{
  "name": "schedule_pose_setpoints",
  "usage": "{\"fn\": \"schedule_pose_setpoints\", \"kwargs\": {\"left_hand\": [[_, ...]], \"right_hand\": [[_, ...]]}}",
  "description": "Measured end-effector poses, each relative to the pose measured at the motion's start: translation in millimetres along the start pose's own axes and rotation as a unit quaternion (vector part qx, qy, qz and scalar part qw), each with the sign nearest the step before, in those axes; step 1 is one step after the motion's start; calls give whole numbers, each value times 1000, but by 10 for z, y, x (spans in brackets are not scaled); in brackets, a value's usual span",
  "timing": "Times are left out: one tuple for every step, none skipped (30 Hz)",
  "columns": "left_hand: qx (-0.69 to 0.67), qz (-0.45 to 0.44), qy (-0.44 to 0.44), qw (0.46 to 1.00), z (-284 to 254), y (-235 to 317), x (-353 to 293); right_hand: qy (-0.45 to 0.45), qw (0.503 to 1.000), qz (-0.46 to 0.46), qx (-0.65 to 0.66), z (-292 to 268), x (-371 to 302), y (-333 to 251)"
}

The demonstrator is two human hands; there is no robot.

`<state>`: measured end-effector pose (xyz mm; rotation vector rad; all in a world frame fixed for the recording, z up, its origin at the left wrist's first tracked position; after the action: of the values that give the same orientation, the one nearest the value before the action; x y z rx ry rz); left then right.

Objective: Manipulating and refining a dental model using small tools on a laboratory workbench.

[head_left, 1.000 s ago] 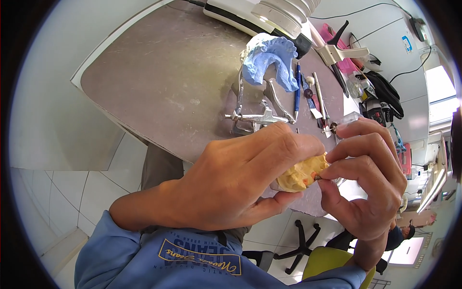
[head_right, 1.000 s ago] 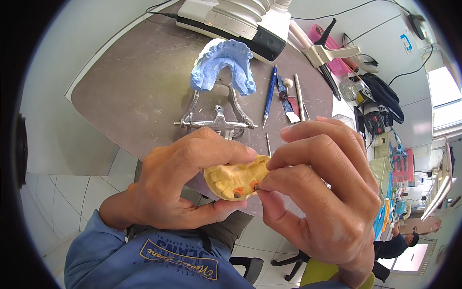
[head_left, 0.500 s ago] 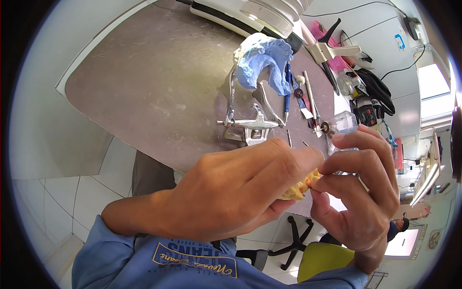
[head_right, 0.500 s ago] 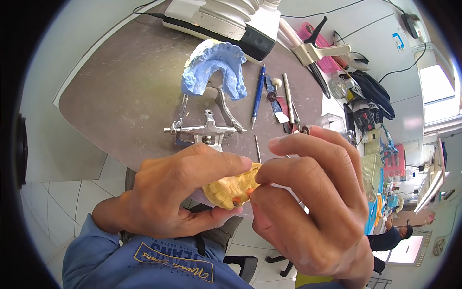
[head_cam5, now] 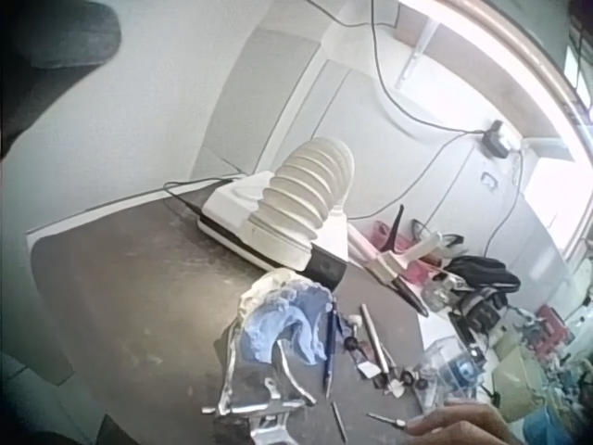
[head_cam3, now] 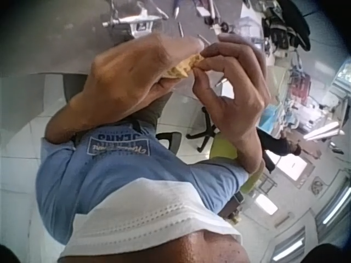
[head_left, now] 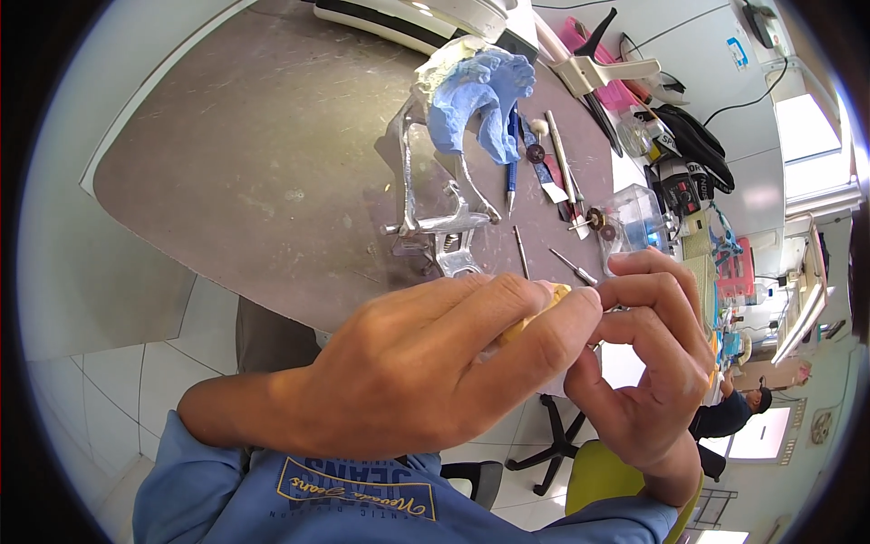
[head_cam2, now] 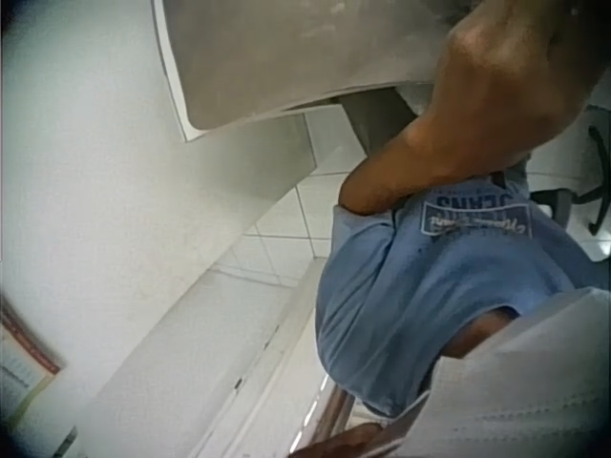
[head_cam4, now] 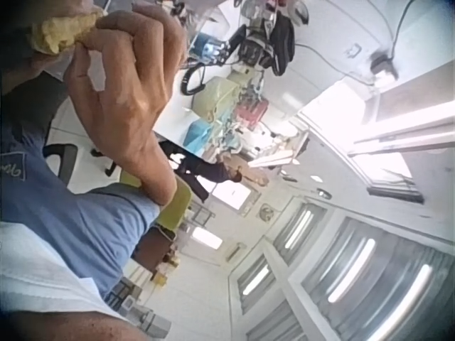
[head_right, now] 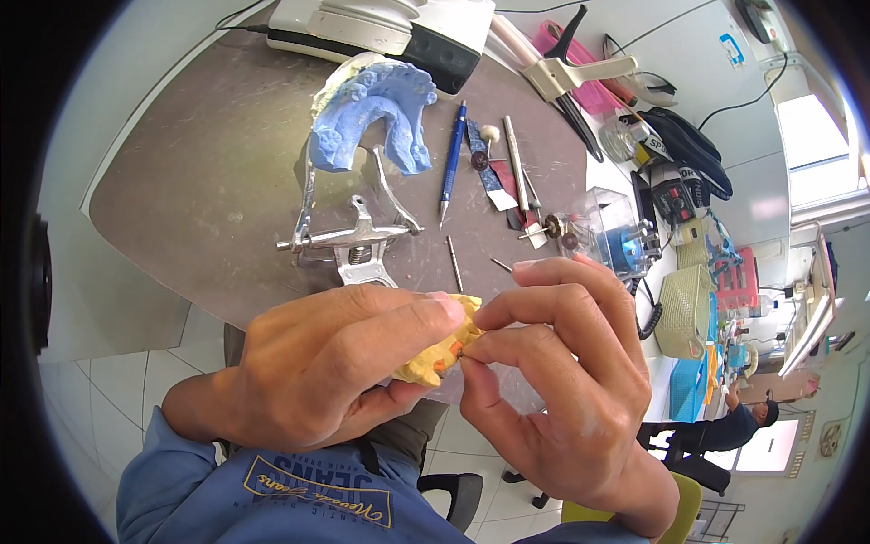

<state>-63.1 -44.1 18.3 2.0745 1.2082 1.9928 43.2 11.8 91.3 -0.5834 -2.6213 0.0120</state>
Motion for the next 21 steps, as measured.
{"fn": "schedule_pose_setpoints", "kwargs": {"left_hand": [[-1,0,-1,1000,-3,4,2],[4,1,-5,1000,-7,12,8],[10,1,-8,1000,-5,18,14],[8,2,-11,1000,-1,23,18],[11,1,-8,1000,-5,24,18],[14,0,-6,1000,-6,22,16],[17,-2,-8,1000,0,16,12],[23,4,-8,1000,8,23,14],[29,11,-8,999,16,29,14],[29,12,-11,999,26,23,12],[25,18,-4,1000,17,24,9],[22,23,3,999,6,27,4],[22,24,0,999,7,25,-7],[24,27,1,999,-4,29,-24],[27,29,3,999,-10,35,-38],[27,30,0,999,-5,39,-49],[35,37,-1,999,-2,50,-60],[42,44,-2,998,-1,59,-70],[43,43,-4,998,1,53,-77],[46,49,-6,998,8,57,-80],[49,55,-7,997,14,61,-83]], "right_hand": [[-7,1000,-13,4,13,-12,10],[-13,1000,-25,6,22,-23,7],[-12,1000,-22,5,21,-23,15],[-1,999,-44,-5,5,-22,-21],[10,997,-70,-11,3,-18,-50],[10,997,-71,-7,26,-27,-35],[22,995,-96,-12,40,-51,-53],[35,992,-118,-21,34,-79,-77],[36,992,-116,-20,31,-89,-59],[40,992,-118,-12,20,-98,-42],[44,992,-119,-5,10,-111,-31],[46,992,-116,-4,8,-129,-18],[45,994,-102,20,10,-143,12],[43,994,-88,45,17,-156,38],[46,994,-86,46,23,-167,43],[48,994,-75,66,32,-171,60],[49,993,-64,85,42,-173,79],[51,993,-63,87,48,-178,84],[52,992,-68,92,50,-183,80],[53,991,-72,97,49,-187,77],[53,991,-71,98,53,-188,80]]}}
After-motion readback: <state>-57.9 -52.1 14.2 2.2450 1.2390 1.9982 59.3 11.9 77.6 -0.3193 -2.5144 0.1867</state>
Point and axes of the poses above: each hand's wrist, its own x-axis towards the middle knuckle, its own z-axis out of the palm, y = z × x, the point moved 8 cm from there along x, towards the middle knuckle, and after that the axes turned 5 degrees about y, right-handed, at the moved point
